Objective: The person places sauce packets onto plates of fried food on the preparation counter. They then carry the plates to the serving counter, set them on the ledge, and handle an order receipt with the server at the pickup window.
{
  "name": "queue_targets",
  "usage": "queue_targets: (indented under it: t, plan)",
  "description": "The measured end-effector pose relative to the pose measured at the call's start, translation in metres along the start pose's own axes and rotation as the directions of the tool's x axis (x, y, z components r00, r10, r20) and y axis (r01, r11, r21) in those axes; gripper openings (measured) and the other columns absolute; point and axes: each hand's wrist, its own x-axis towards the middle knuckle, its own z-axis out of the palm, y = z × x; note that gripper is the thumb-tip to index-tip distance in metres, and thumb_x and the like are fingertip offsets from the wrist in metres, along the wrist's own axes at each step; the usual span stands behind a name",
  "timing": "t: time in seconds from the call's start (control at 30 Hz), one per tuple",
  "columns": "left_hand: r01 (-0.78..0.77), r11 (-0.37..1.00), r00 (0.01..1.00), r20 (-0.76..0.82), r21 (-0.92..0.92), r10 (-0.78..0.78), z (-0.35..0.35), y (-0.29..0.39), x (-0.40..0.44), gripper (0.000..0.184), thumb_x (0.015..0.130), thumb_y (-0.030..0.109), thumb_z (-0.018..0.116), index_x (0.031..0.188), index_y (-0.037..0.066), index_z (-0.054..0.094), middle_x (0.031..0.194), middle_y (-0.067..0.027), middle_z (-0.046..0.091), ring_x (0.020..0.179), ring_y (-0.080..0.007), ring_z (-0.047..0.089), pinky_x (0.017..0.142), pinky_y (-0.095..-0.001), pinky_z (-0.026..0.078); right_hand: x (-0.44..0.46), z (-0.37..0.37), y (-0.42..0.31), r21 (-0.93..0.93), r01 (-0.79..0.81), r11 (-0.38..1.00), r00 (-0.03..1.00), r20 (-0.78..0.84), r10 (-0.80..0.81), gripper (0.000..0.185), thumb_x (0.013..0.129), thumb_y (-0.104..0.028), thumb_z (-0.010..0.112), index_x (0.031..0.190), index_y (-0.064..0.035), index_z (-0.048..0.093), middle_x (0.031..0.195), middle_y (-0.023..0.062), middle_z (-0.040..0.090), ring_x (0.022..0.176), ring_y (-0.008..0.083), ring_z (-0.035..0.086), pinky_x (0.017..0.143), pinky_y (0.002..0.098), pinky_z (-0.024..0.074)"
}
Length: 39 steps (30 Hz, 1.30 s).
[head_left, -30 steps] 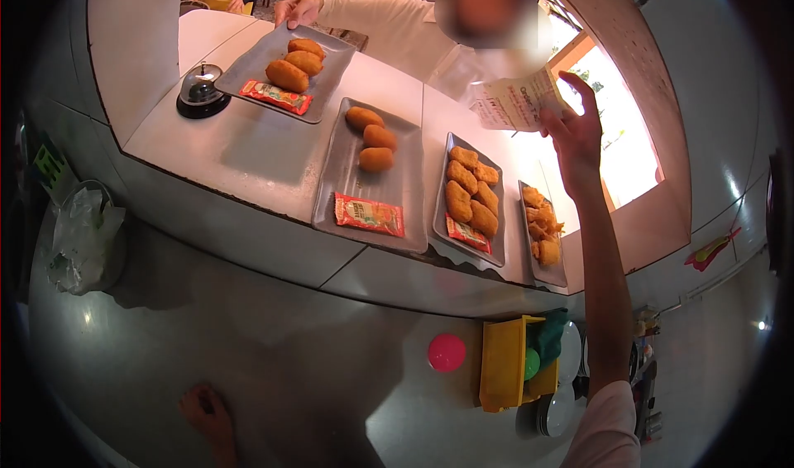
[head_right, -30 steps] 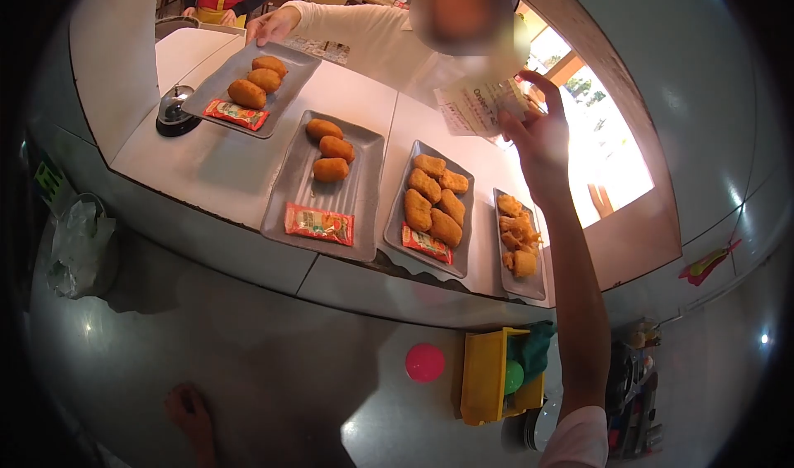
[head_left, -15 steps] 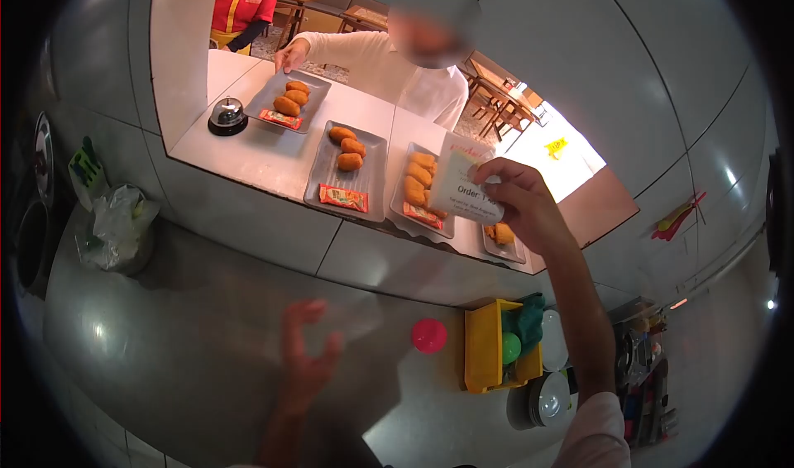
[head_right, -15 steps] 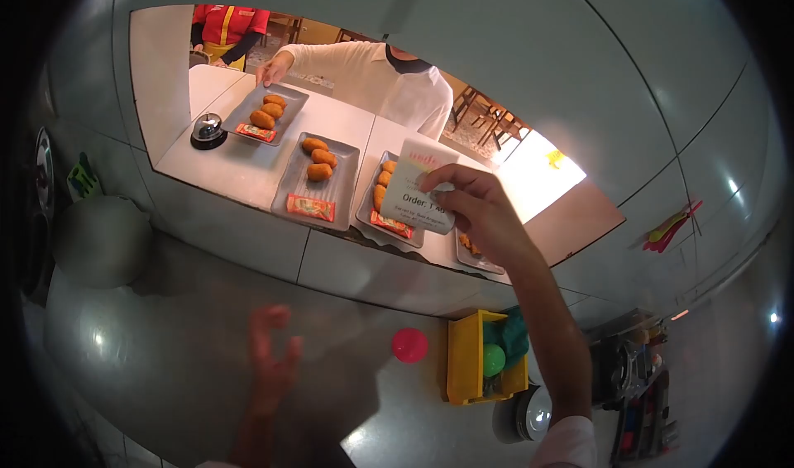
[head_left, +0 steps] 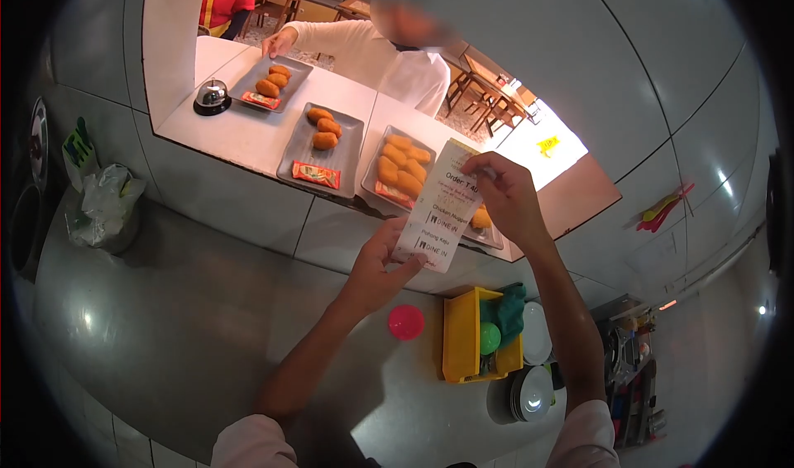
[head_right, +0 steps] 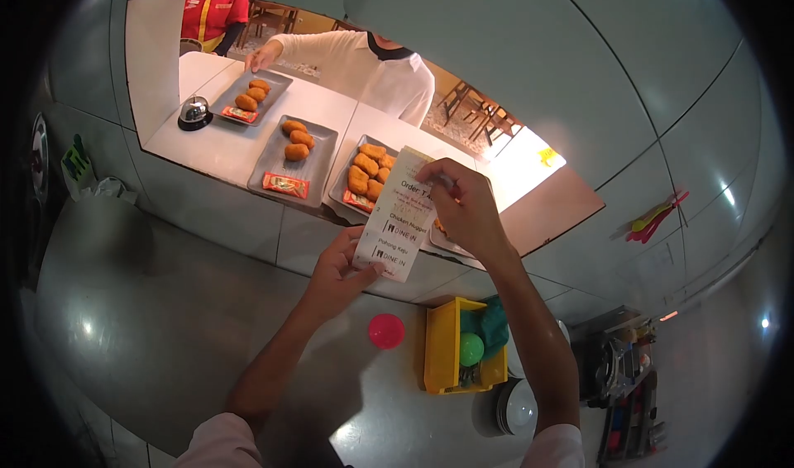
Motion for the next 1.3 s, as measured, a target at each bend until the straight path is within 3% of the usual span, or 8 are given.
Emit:
queue_targets:
  t: [0.17, 0.6, 0.8, 0.97, 1.1, 1.17, 1.23, 1.3]
  plan:
    - [0.092, 0.993, 0.995, -0.017, -0.08, -0.093, -0.001, -0.028, -0.004, 0.05, 0.093, -0.001, 0.063, 0.136, 0.002, 0.038, 0.113, -0.0125, 0.066, 0.105, -0.0138, 0.064, 0.091, -0.0278, 0.053, -0.006, 0.001, 0.018, -0.065, -0.001, 0.998, 1.0, -0.014, 0.0, 0.017, 0.089, 0.001, 0.051, 0.099, -0.0019, 0.065, 0.07, 0.0017, 0.059, 0.055, 0.0042, 0.05, 0.05, 0.0224, 0.0416]
    - [0.112, 0.99, 0.993, -0.017, -0.086, -0.114, -0.024, -0.069, -0.04, 0.061, 0.093, -0.001, 0.062, 0.145, 0.005, 0.03, 0.113, -0.0124, 0.067, 0.106, -0.0162, 0.065, 0.094, -0.0317, 0.049, -0.009, 0.023, 0.036, -0.064, -0.099, 0.993, 0.993, 0.06, 0.103, 0.017, 0.092, 0.002, 0.05, 0.102, 0.001, 0.064, 0.085, 0.0053, 0.063, 0.072, 0.0079, 0.061, 0.062, 0.0242, 0.05]
    - [0.295, 0.916, 0.952, 0.002, -0.271, -0.305, -0.03, -0.078, -0.054, 0.061, 0.094, 0.001, 0.06, 0.147, 0.005, 0.029, 0.111, -0.0116, 0.069, 0.096, -0.0179, 0.069, 0.094, -0.0326, 0.05, -0.011, 0.04, 0.017, -0.133, -0.198, 0.971, 0.971, 0.111, 0.213, 0.02, 0.092, 0.005, 0.048, 0.102, -0.0002, 0.064, 0.089, 0.0043, 0.062, 0.075, 0.0056, 0.059, 0.065, 0.023, 0.0496]
    - [0.004, 0.981, 0.993, -0.116, 0.193, 0.019, -0.044, -0.081, -0.049, 0.075, 0.084, 0.005, 0.072, 0.147, 0.007, 0.031, 0.136, -0.0151, 0.053, 0.114, -0.0193, 0.06, 0.094, -0.0332, 0.048, -0.013, 0.044, 0.003, -0.048, -0.273, 0.961, 0.95, 0.144, 0.277, 0.021, 0.091, 0.006, 0.048, 0.101, -0.0009, 0.064, 0.092, 0.0026, 0.062, 0.077, 0.0032, 0.056, 0.066, 0.0204, 0.0475]
    - [-0.057, 0.959, 0.988, -0.124, 0.279, 0.095, -0.053, -0.072, -0.055, 0.081, 0.081, 0.015, 0.078, 0.148, 0.008, 0.032, 0.15, -0.0163, 0.038, 0.133, -0.0261, 0.045, 0.099, -0.0378, 0.044, -0.015, 0.044, -0.022, 0.071, -0.335, 0.94, 0.917, 0.254, 0.307, 0.02, 0.091, 0.007, 0.048, 0.1, -0.0006, 0.065, 0.093, 0.0021, 0.063, 0.082, 0.0027, 0.057, 0.07, 0.0191, 0.0471]
    - [-0.228, 0.908, 0.922, -0.222, 0.351, 0.317, -0.047, -0.063, -0.056, 0.084, 0.079, 0.022, 0.08, 0.148, 0.01, 0.032, 0.152, -0.0172, 0.034, 0.141, -0.0326, 0.033, 0.107, -0.0472, 0.036, -0.015, 0.045, -0.034, 0.114, -0.395, 0.911, 0.877, 0.341, 0.338, 0.02, 0.091, 0.007, 0.049, 0.1, -0.0007, 0.065, 0.094, 0.0019, 0.064, 0.083, 0.0025, 0.058, 0.072, 0.019, 0.0472]
    - [-0.315, 0.848, 0.865, -0.238, 0.426, 0.441, -0.044, -0.057, -0.053, 0.079, 0.078, 0.025, 0.081, 0.144, 0.011, 0.039, 0.151, -0.0185, 0.035, 0.142, -0.036, 0.03, 0.109, -0.051, 0.031, -0.018, 0.046, -0.043, 0.173, -0.584, 0.793, 0.641, 0.698, 0.32, 0.02, 0.09, 0.007, 0.05, 0.1, -0.0017, 0.065, 0.095, 0.0017, 0.065, 0.084, 0.0024, 0.059, 0.073, 0.0195, 0.048]
    - [-0.398, 0.765, 0.794, -0.228, 0.506, 0.563, -0.05, -0.048, -0.057, 0.074, 0.077, 0.028, 0.081, 0.14, 0.011, 0.047, 0.15, -0.0198, 0.036, 0.143, -0.0394, 0.026, 0.111, -0.0548, 0.026, -0.029, 0.064, -0.046, 0.145, -0.507, 0.849, 0.606, 0.761, 0.232, 0.02, 0.089, 0.007, 0.051, 0.1, -0.0021, 0.065, 0.093, 0.0009, 0.064, 0.079, 0.0016, 0.057, 0.066, 0.0188, 0.0466]
